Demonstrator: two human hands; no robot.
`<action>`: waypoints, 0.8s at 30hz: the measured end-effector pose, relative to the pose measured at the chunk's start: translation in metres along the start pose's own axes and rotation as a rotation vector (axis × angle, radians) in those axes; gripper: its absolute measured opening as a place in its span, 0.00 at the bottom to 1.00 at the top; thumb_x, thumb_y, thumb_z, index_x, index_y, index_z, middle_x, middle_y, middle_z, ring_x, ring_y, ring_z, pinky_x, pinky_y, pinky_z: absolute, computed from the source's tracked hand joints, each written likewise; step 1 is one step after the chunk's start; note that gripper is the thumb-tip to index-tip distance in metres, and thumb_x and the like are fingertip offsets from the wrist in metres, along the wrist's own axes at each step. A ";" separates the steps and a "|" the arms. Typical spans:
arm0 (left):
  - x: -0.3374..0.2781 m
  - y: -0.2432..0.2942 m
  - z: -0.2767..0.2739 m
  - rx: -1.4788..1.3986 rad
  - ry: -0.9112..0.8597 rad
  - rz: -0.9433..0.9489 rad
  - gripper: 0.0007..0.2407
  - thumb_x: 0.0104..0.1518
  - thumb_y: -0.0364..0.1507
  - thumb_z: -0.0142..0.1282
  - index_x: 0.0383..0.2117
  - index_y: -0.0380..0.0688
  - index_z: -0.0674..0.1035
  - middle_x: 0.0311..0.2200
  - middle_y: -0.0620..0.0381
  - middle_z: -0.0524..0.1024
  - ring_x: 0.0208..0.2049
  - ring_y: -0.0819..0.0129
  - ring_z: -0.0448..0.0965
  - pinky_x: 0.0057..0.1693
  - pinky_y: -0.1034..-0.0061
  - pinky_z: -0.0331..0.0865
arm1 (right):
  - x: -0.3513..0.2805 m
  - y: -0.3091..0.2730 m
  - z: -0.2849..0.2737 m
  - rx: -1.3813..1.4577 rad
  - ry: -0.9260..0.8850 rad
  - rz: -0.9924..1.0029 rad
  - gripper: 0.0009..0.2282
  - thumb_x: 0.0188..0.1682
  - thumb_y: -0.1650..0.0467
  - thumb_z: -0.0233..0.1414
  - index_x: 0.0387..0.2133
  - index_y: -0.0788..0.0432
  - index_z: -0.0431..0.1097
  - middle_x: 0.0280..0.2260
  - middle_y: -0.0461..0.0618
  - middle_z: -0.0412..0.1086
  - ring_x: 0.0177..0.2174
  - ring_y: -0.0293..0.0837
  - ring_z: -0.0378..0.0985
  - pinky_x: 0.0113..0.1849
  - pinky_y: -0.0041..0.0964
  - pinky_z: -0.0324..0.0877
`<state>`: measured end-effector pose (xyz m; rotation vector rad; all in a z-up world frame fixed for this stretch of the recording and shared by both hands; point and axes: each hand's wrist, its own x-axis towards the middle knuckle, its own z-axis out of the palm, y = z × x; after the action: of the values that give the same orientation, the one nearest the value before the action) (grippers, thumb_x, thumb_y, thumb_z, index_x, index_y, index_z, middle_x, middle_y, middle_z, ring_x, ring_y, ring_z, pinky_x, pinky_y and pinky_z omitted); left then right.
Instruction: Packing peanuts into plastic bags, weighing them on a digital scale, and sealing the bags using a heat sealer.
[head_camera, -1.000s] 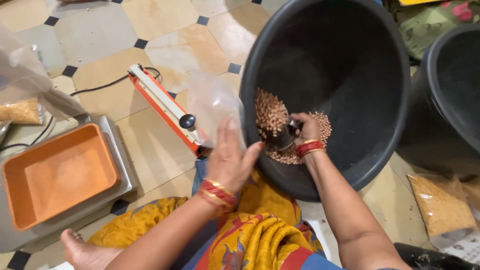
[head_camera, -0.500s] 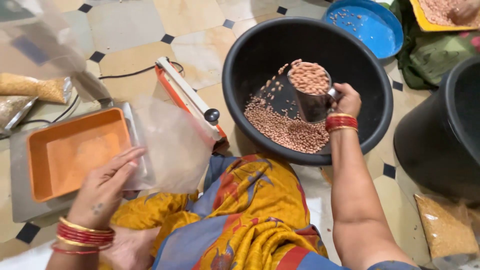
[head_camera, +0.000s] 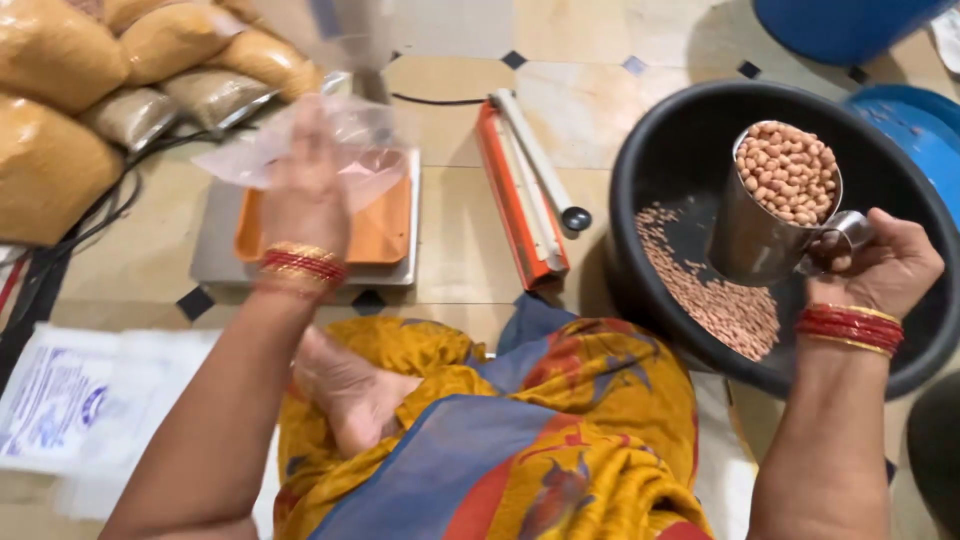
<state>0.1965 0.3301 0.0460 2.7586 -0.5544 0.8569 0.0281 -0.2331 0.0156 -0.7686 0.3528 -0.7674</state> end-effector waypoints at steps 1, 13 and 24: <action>0.004 -0.003 0.016 0.060 -0.078 -0.014 0.29 0.51 0.16 0.49 0.65 0.34 0.66 0.70 0.48 0.58 0.45 0.44 0.78 0.48 0.59 0.75 | -0.007 0.005 0.018 0.009 0.031 0.047 0.10 0.49 0.75 0.56 0.19 0.58 0.65 0.22 0.51 0.67 0.19 0.44 0.64 0.28 0.36 0.64; -0.010 0.006 0.132 -0.036 -0.181 -0.083 0.23 0.61 0.22 0.45 0.65 0.48 0.66 0.71 0.53 0.53 0.39 0.48 0.80 0.42 0.58 0.79 | -0.097 0.169 0.177 -0.355 -0.463 0.471 0.06 0.42 0.75 0.59 0.22 0.54 0.68 0.23 0.41 0.69 0.24 0.34 0.67 0.32 0.28 0.62; -0.011 0.000 0.137 -0.324 -0.054 0.032 0.35 0.44 0.20 0.55 0.65 0.36 0.59 0.68 0.46 0.51 0.48 0.47 0.80 0.51 0.45 0.69 | -0.142 0.242 0.331 -1.660 -1.077 -0.453 0.14 0.40 0.61 0.63 0.26 0.61 0.78 0.24 0.59 0.75 0.26 0.53 0.77 0.33 0.46 0.72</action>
<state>0.2570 0.2926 -0.0721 2.4886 -0.6820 0.6358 0.2304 0.1474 0.0657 -2.7196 -0.3012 -0.1992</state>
